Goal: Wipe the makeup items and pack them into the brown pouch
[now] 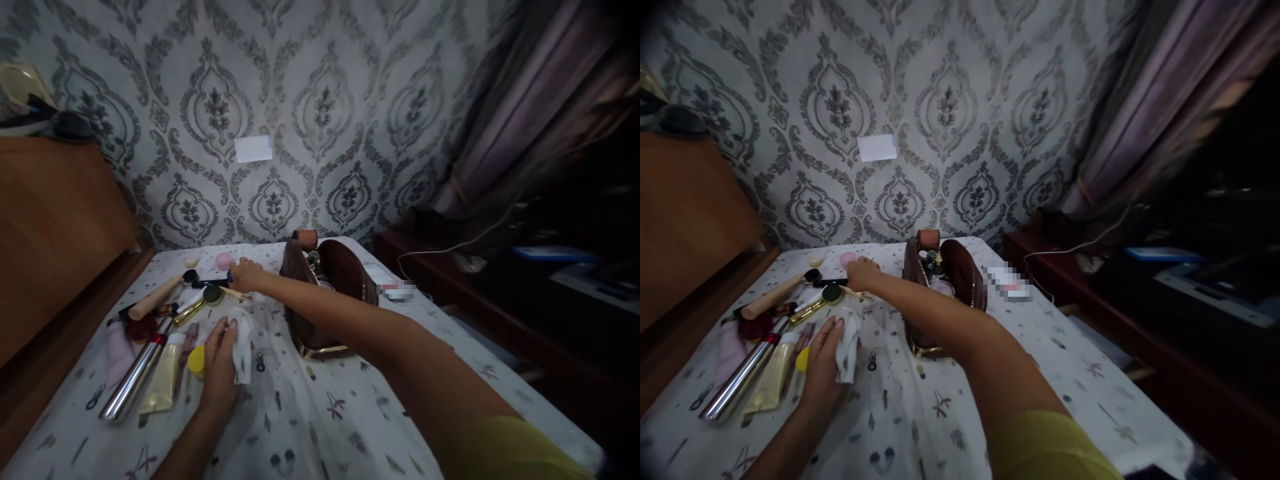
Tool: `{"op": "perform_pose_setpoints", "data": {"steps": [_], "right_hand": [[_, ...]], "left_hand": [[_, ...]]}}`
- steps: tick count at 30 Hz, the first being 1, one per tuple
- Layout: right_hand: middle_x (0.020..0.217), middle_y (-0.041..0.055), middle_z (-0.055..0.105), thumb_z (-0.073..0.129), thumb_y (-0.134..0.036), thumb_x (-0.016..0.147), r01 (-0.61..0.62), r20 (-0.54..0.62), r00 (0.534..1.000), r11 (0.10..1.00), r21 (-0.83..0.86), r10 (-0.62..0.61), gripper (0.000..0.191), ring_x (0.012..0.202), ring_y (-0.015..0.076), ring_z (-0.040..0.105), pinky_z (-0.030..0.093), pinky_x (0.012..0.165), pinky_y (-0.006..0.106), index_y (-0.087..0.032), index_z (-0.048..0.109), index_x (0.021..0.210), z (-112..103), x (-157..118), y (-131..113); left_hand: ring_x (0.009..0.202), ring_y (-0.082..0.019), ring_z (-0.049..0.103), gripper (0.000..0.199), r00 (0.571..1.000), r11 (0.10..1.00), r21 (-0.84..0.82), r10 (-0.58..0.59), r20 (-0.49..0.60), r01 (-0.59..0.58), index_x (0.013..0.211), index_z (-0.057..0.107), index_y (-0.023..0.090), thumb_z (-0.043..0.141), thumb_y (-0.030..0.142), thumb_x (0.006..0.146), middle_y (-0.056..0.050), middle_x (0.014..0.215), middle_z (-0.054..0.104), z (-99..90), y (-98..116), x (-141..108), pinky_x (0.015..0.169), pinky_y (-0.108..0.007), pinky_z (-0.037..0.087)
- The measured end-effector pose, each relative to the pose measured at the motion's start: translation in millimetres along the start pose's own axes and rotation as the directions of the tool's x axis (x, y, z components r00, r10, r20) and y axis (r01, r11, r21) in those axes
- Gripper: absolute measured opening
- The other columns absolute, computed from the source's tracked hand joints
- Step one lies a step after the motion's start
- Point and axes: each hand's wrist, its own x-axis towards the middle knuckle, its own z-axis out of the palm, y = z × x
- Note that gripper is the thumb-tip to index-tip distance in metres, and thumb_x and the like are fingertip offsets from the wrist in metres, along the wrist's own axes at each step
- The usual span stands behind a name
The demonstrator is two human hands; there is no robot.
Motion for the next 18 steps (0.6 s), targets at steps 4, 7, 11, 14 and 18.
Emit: {"op": "perform_pose_setpoints", "data": {"steps": [4,7,11,14,18], "right_hand": [[0.136,0.023,0.051,0.068,-0.037,0.083,-0.032,-0.01,0.999,0.996,0.084,0.033,0.056,0.123,0.0369,0.055,0.051,0.093,0.052,-0.015,0.048,0.131,11.2,8.1,-7.4],[0.142,0.0213,0.045,0.069,-0.033,0.082,-0.077,-0.026,0.996,0.986,0.151,0.082,0.054,0.127,0.0372,0.051,0.051,0.092,0.051,-0.018,0.049,0.13,24.2,11.5,-12.5],[0.144,0.019,0.04,0.071,-0.031,0.081,-0.132,-0.051,0.988,0.966,0.224,0.147,0.055,0.13,0.0375,0.046,0.049,0.094,0.05,-0.021,0.048,0.13,37.4,9.9,-12.0],[0.14,0.0156,0.041,0.069,-0.025,0.081,-0.151,-0.082,0.98,0.95,0.274,0.18,0.054,0.127,0.0341,0.047,0.049,0.092,0.046,-0.026,0.046,0.13,39.7,4.5,-9.5],[0.133,0.0128,0.045,0.064,-0.017,0.083,-0.14,-0.14,0.971,0.935,0.327,0.194,0.047,0.125,0.0306,0.047,0.047,0.093,0.042,-0.029,0.048,0.125,35.9,-5.8,-10.4]], "left_hand": [[0.082,-0.017,0.064,0.044,0.998,0.998,0.03,0.048,-0.029,-0.047,0.103,0.067,0.022,0.074,0.053,0.072,-0.002,0.092,0.068,-1.6,7.7,-0.5,0.073,-0.025,0.053],[0.079,-0.014,0.061,0.044,0.995,0.994,0.042,0.098,0.009,-0.098,0.094,0.067,0.02,0.077,0.054,0.068,0.0,0.089,0.067,-0.8,15.9,-4.6,0.069,-0.021,0.05],[0.071,-0.012,0.057,0.051,0.993,0.993,0.01,0.116,-0.008,-0.116,0.097,0.065,0.019,0.08,0.055,0.063,0.001,0.085,0.064,1.8,20.7,-6.5,0.063,-0.02,0.048],[0.073,-0.014,0.058,0.047,0.988,0.988,0.031,0.152,0.029,-0.152,0.099,0.064,0.021,0.075,0.055,0.069,0.001,0.085,0.064,2.3,20.3,-4.5,0.066,-0.021,0.048],[0.074,-0.014,0.055,0.041,0.96,0.955,0.105,0.269,0.082,-0.277,0.098,0.062,0.022,0.069,0.056,0.076,0.002,0.083,0.061,-1.2,20.1,2.2,0.068,-0.021,0.047]]}}
